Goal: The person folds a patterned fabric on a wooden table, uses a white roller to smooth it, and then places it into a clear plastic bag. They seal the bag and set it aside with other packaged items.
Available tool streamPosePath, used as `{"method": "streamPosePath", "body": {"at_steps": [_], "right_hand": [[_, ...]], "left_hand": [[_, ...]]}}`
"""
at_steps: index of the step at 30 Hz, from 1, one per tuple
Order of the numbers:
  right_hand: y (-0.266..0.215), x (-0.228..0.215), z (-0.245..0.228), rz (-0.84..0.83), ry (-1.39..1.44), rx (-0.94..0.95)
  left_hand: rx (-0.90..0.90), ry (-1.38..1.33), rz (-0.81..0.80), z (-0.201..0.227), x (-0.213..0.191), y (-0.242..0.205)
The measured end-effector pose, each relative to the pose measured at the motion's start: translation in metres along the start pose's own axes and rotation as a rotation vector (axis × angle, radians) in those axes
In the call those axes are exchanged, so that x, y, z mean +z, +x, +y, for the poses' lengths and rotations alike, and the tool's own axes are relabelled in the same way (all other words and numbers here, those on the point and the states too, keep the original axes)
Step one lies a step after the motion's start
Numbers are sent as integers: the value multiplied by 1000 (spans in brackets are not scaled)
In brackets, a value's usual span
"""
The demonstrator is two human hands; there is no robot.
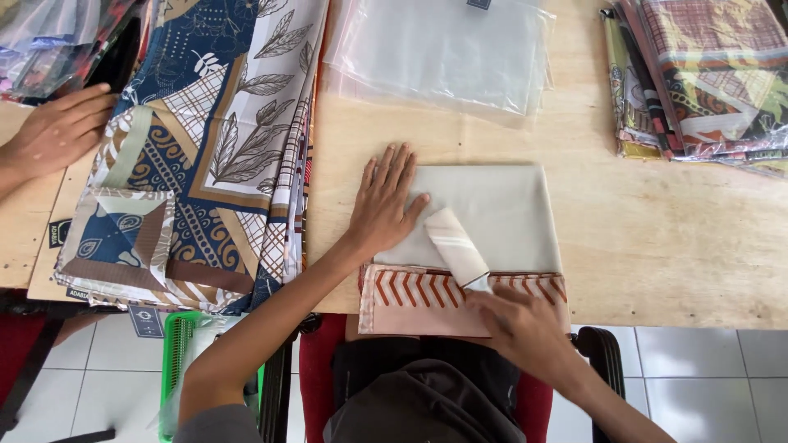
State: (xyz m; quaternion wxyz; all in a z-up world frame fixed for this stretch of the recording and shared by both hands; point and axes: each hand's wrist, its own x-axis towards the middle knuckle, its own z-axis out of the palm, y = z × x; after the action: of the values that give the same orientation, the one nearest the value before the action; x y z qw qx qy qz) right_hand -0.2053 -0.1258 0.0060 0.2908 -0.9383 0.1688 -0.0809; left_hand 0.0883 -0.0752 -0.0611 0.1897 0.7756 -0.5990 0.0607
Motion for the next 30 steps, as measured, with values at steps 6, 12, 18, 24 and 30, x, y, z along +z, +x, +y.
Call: {"method": "streamPosePath", "body": {"at_steps": [6,12,18,24,30], "right_hand": [[-8,-18,33,129,-153,163],[-28,-55,38,330,-102,310],[-94,24,-7,219,266,129],[-97,44,-11,222,404,210],[-117,13,13,421,234,393]], "left_hand": [[10,-16,-48,-1,-6,-1],[83,-108,-101,31,-56,-14],[162,-149,-243,77,-71,-84],[151,-39,-212,51,-49,-94],[178,-86,-187,51,-71,-86]]}}
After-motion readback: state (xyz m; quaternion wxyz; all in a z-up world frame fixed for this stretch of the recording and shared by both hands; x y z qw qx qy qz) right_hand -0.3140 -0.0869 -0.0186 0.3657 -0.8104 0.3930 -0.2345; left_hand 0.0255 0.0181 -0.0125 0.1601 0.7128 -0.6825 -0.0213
